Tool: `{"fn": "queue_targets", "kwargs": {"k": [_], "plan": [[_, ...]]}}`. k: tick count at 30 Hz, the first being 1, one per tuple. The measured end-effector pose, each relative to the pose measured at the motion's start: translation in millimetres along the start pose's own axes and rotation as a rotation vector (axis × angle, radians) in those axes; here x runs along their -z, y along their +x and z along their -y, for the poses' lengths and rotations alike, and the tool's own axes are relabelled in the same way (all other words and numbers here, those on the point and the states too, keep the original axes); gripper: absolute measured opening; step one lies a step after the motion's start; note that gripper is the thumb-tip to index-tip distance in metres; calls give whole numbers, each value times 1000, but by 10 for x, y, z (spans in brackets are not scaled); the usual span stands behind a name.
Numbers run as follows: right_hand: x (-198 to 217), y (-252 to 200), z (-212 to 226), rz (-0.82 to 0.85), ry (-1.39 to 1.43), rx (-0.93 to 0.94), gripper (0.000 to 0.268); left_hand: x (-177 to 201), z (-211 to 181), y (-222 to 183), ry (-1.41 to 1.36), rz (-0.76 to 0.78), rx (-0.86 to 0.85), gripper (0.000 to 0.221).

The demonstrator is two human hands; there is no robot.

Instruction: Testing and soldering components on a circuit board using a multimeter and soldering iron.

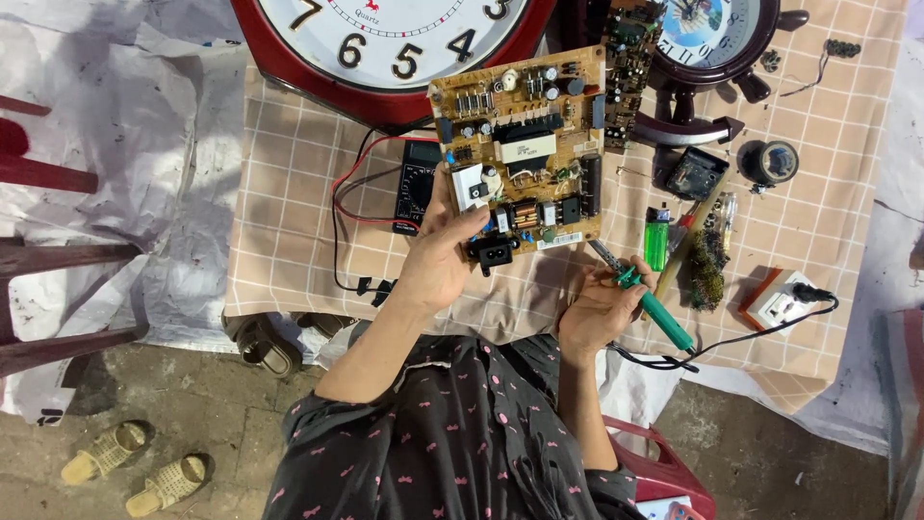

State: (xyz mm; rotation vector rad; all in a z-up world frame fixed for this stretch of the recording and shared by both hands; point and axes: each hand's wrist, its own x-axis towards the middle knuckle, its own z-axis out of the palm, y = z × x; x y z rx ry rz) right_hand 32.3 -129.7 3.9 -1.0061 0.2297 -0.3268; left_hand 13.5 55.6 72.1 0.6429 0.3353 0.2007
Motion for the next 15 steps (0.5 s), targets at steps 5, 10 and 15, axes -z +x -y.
{"fn": "queue_targets", "kwargs": {"k": [5, 10, 15], "plan": [[-41, -28, 8, -30, 32, -10, 29, -23, 22, -35, -22, 9, 29, 71], [-70, -34, 45, -55, 32, -36, 28, 46, 133, 41, -27, 39, -39, 69], [-167, 8, 274, -172, 129, -187, 39, 94, 165, 17, 64, 1, -63, 66]]}}
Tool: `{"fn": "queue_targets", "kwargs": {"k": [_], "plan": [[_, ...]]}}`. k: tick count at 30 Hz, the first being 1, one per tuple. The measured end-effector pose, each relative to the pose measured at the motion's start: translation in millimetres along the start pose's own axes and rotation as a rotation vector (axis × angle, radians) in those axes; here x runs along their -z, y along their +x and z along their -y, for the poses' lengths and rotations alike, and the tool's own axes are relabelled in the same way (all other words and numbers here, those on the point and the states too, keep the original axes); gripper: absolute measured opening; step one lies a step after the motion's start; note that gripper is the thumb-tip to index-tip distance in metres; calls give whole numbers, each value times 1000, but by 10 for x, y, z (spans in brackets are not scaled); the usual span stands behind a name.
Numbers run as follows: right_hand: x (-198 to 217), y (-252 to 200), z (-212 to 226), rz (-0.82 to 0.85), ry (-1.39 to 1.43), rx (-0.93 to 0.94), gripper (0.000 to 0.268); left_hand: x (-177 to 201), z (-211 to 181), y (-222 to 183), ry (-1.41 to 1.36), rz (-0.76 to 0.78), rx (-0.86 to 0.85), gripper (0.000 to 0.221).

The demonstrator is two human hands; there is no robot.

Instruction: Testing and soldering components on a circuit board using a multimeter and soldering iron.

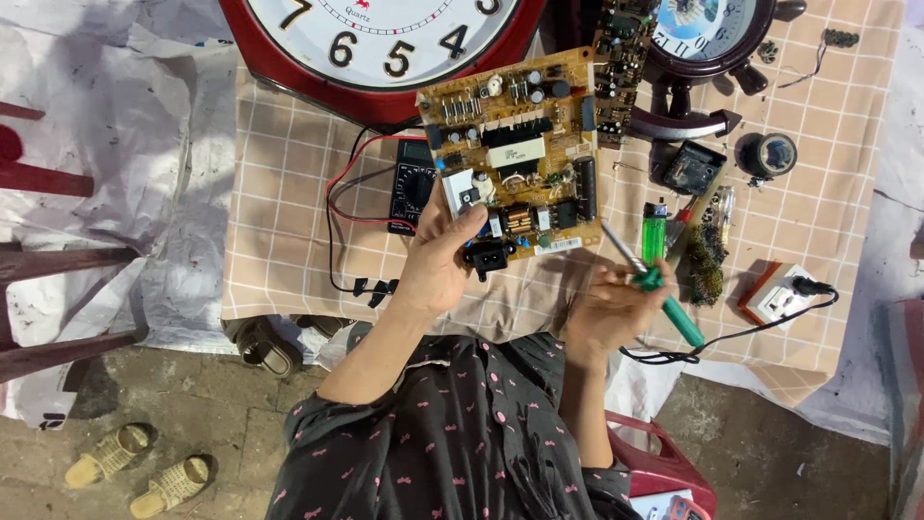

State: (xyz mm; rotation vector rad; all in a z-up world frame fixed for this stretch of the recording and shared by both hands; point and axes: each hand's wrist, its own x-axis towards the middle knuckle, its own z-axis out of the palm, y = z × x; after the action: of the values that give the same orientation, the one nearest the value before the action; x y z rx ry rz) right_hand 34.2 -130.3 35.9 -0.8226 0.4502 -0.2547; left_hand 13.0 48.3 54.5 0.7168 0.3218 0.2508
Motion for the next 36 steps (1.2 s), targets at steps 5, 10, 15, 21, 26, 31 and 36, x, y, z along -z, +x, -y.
{"fn": "queue_targets", "kwargs": {"k": [5, 10, 15, 21, 26, 31, 36], "plan": [[-17, -70, 289, 53, -10, 64, 37, -42, 16, -35, 141, 72, -72, 59], [108, -93, 164, 156, 66, 47, 39, -111, 107, -11, 156, 96, -115, 62], [-60, -222, 138, 259, 13, 21, 35, -421, -202, -141, 239, 171, -200, 48], [-146, -304, 105, 283, 2, 8, 35, -215, 147, -151, 213, 136, -231, 52], [-65, -232, 150, 258, 69, 25, 38, -169, 165, -177, 204, 163, -216, 54], [-40, -204, 174, 255, 62, 72, 37, -192, 151, -196, 188, 185, -199, 56], [-20, -191, 181, 268, -13, 127, 36, -189, 177, -240, 159, 172, -195, 60]]}}
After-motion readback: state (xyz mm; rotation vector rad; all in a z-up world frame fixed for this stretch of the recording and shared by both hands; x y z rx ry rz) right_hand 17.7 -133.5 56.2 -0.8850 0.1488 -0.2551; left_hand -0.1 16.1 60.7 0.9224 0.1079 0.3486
